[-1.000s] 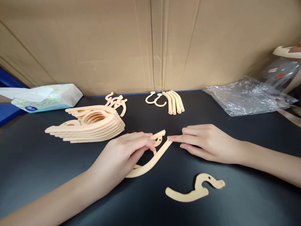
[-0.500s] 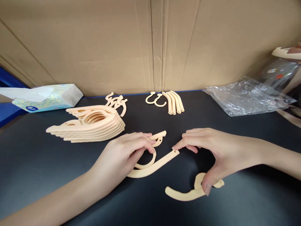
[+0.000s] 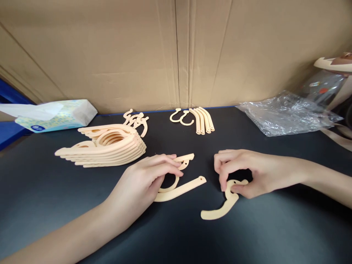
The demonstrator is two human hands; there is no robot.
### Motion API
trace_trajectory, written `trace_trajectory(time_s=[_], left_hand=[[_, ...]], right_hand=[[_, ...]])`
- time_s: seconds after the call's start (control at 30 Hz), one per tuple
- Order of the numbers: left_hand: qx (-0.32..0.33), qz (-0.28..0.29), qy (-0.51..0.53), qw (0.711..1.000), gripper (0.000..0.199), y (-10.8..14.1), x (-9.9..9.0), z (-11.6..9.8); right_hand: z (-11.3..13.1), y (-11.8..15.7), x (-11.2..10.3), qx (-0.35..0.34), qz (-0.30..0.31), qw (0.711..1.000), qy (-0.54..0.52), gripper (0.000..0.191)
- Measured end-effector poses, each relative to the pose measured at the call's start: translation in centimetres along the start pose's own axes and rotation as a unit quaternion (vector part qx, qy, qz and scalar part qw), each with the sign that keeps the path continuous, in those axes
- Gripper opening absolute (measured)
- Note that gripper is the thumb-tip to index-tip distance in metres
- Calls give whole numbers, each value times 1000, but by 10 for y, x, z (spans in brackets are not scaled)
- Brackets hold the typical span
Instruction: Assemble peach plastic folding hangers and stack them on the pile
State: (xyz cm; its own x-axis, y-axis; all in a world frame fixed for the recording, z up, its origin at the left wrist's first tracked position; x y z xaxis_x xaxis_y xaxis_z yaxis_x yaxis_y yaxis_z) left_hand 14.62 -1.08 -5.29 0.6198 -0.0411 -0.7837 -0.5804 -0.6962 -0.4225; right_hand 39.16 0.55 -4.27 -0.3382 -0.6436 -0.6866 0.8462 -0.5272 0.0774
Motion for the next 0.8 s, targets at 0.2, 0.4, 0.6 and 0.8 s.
trace_trajectory(time_s=[0.2, 0.4, 0.6, 0.8], left_hand=[[-8, -62, 29, 998, 37, 8, 8, 3], [-6, -26, 6, 1000, 37, 11, 8, 4], [20, -13, -33, 999, 37, 12, 6, 1], [79, -8, -58, 995, 34, 9, 5, -10]], right_hand=[[-8, -6, 4, -40, -54, 998, 8, 24], [-16, -6, 4, -67, -150, 985, 53, 28], [-12, -3, 6, -99, -261, 943, 180, 14], [-5, -5, 11, -109, -224, 930, 271, 20]])
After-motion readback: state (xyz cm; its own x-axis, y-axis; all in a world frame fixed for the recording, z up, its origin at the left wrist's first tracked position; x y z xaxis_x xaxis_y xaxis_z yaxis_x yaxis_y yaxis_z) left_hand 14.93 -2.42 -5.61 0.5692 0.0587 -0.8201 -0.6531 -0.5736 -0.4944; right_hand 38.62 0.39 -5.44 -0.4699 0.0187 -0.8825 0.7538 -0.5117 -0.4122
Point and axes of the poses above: each hand's wrist, its own y-axis away from the middle knuckle, its own x-axis out of the palm, z = x × y, the point moved 3 cm from there along -y, towards the middle knuckle, and after that the axes turned 2 degrees about -z, right-handed, at the moved point
